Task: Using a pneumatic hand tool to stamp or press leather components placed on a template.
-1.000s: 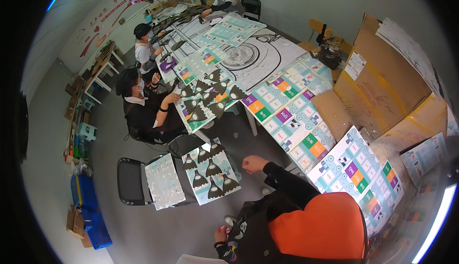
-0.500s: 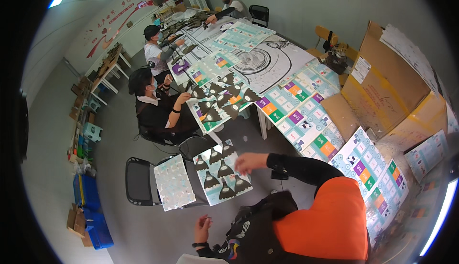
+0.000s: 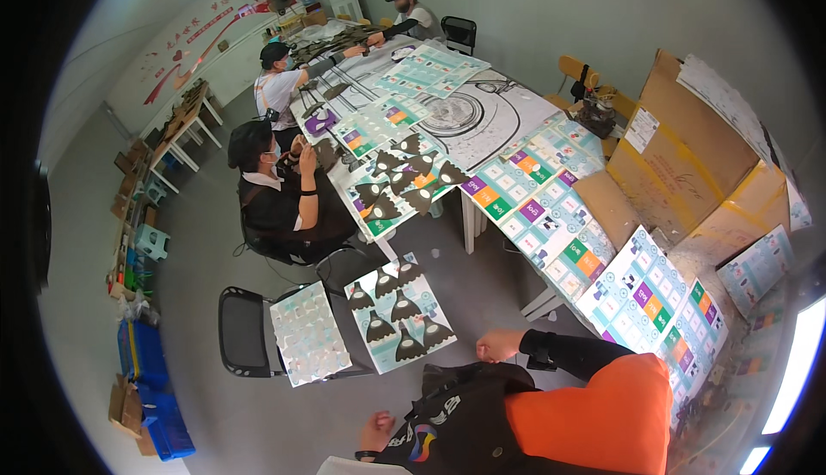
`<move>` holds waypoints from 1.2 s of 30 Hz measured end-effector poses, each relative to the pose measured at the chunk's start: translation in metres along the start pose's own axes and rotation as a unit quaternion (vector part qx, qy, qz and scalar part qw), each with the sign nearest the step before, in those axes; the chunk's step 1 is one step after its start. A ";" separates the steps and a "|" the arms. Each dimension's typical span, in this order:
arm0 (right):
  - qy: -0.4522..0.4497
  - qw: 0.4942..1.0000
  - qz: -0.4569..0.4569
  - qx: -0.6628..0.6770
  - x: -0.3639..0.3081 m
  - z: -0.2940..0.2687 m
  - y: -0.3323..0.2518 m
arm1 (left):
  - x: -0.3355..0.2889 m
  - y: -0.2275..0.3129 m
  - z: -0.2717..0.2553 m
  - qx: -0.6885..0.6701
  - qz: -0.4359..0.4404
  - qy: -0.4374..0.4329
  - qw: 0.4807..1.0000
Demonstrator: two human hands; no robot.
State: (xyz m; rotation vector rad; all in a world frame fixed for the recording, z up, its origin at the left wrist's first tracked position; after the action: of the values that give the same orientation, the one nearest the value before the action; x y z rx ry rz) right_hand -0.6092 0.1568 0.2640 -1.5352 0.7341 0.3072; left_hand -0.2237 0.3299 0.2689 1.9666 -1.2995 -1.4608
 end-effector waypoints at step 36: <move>0.037 0.885 -0.210 0.414 0.124 -0.070 -0.141 | 0.073 0.241 0.171 -0.220 0.125 -0.018 0.967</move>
State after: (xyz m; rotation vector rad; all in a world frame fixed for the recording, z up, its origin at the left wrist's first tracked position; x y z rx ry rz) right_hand -0.4457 0.0498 0.3087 -0.8394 0.4682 -0.3669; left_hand -0.4825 0.1848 0.3374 1.4428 -1.0747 -1.5062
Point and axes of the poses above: each hand's wrist, its own x-axis towards the middle knuckle, its own z-axis out of the palm, y = z × x, the point moved 7 cm from there along x, towards the middle knuckle, and after that the axes turned 12 degrees about -y, right-handed, at the moved point
